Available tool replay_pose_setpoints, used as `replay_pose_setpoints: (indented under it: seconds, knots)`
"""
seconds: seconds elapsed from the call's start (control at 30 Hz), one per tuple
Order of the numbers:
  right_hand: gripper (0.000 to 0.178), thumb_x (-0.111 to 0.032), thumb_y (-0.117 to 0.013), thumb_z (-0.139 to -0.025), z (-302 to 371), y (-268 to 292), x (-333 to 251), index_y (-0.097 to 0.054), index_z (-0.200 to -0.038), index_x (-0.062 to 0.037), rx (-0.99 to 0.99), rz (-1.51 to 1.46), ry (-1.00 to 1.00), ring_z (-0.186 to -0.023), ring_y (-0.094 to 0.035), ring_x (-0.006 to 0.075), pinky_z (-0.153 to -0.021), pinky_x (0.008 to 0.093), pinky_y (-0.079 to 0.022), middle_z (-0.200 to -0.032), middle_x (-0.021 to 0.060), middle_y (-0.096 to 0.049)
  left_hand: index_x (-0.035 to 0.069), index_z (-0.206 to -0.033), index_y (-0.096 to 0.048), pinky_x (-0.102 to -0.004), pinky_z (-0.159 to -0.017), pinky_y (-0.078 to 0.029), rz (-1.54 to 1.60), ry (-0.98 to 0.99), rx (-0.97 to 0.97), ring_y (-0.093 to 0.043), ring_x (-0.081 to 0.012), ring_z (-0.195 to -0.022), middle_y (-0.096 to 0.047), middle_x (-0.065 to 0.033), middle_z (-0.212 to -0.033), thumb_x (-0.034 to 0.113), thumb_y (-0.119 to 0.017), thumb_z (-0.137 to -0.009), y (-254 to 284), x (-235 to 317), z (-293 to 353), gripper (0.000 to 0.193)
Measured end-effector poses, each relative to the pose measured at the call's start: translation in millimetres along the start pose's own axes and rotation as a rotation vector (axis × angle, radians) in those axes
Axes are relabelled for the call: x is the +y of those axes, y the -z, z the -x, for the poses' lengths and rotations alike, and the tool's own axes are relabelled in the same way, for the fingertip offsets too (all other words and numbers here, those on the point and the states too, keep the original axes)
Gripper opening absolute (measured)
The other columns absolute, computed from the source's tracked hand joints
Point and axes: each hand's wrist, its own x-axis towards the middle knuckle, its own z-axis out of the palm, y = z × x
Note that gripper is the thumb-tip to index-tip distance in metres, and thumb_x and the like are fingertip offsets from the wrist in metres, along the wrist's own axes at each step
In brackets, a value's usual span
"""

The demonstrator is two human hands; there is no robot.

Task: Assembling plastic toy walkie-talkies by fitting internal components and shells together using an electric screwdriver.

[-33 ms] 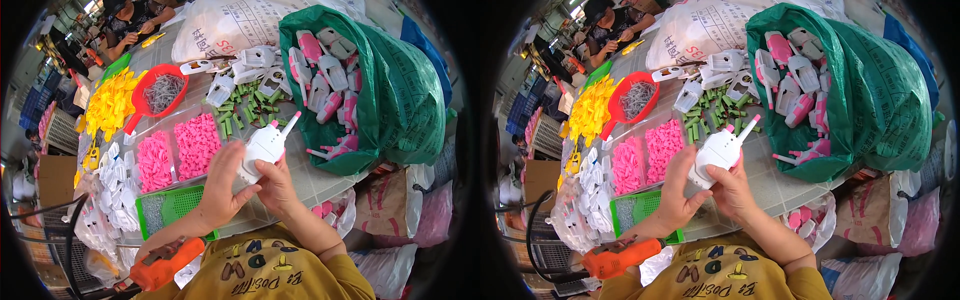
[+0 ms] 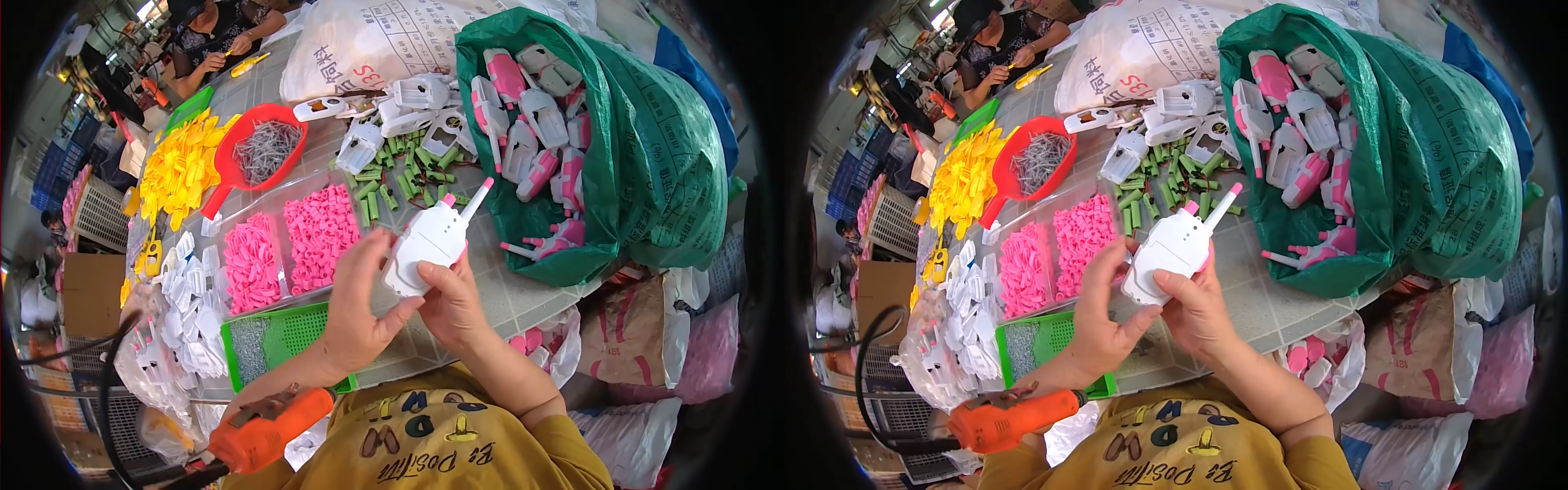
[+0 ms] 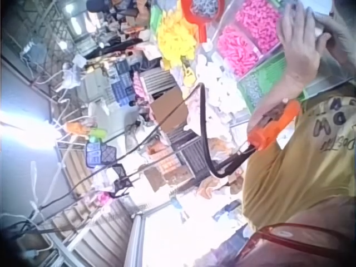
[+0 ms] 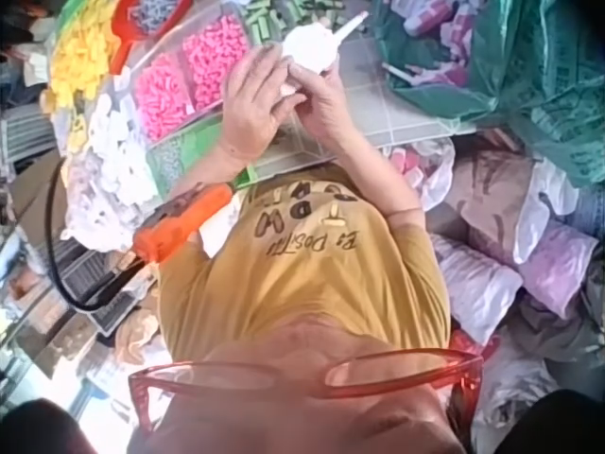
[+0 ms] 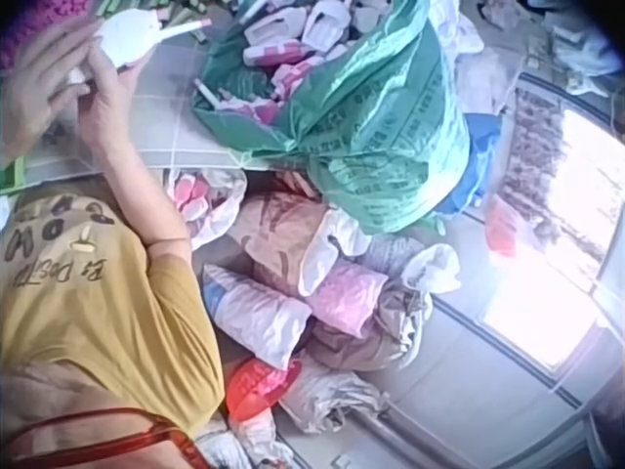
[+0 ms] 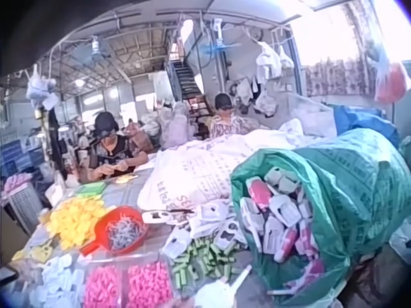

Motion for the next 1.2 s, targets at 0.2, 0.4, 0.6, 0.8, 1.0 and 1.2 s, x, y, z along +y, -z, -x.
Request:
replay_pose_setpoints:
  seconds: [0.2,0.4,0.6,0.8,1.0,1.2]
  knots:
    - [0.069,-0.014,-0.071,-0.092,0.3,-0.9,-0.9,-0.035,-0.151,-0.0126,-0.031,0.011,0.003,-0.135,-0.055,0.0332,-0.113,0.0477,-0.046,-0.139,0.0119,-0.057,-0.002,-0.127,-0.051,-0.0313,-0.090,-0.056,1.001,0.679,-0.123,-0.067,-0.0150,-0.105,-0.068,-0.0117,-0.117,0.016,-0.082,-0.091,5.2,2.7,-3.6,0.050]
    - [0.073,-0.019,-0.080,-0.083,0.8,25.2,5.1,-0.046,-0.147,-0.0092,-0.106,-0.051,-0.104,-0.129,-0.058,0.0275,-0.109,0.0447,-0.048,-0.139,0.0085,-0.060,-0.002,-0.115,-0.060,-0.0315,-0.084,-0.058,0.782,0.566,-0.073,-0.072,-0.0155,-0.094,-0.074,-0.0107,-0.100,0.010,-0.081,-0.089,6.2,3.9,2.7,0.036]
    - [0.072,-0.021,-0.084,-0.083,1.2,32.6,7.7,-0.048,-0.145,-0.0075,-0.164,-0.039,-0.055,-0.123,-0.063,0.0291,-0.106,0.0448,-0.050,-0.136,0.0104,-0.063,0.000,-0.111,-0.063,-0.0321,-0.080,-0.060,0.350,0.305,-0.044,-0.075,-0.0177,-0.087,-0.075,-0.0131,-0.095,0.009,-0.087,-0.081,9.8,10.7,0.5,0.039]
    - [0.063,-0.022,-0.084,-0.085,-2.9,42.9,8.2,-0.052,-0.138,-0.0086,-0.154,0.003,-0.090,-0.120,-0.064,0.0277,-0.105,0.0445,-0.051,-0.128,0.0088,-0.068,0.000,-0.113,-0.061,-0.0328,-0.078,-0.059,0.420,0.311,-0.005,-0.074,-0.0194,-0.085,-0.074,-0.0130,-0.096,0.013,-0.084,-0.086,0.2,7.3,1.5,0.038]
    - [0.063,-0.016,-0.078,-0.091,12.5,20.4,0.2,-0.042,-0.143,-0.0092,0.050,0.337,-0.033,-0.117,-0.062,0.0201,-0.096,0.0346,-0.052,-0.128,0.0055,-0.062,-0.002,-0.112,-0.060,-0.0308,-0.073,-0.060,1.124,0.899,-0.130,-0.073,-0.0206,-0.081,-0.072,-0.0120,-0.097,0.019,-0.073,-0.097,12.9,-10.2,-4.1,0.029]
    - [0.070,-0.031,-0.092,-0.071,40.9,51.1,-24.7,-0.049,-0.121,-0.0069,-0.130,1.690,0.919,-0.115,-0.059,0.0315,-0.094,0.0465,-0.046,-0.128,0.0177,-0.057,0.000,-0.106,-0.070,-0.0304,-0.071,-0.061,1.328,1.158,-0.261,-0.073,-0.0204,-0.078,-0.073,-0.0114,-0.095,0.028,-0.071,-0.097,28.8,-26.3,-5.7,0.029]
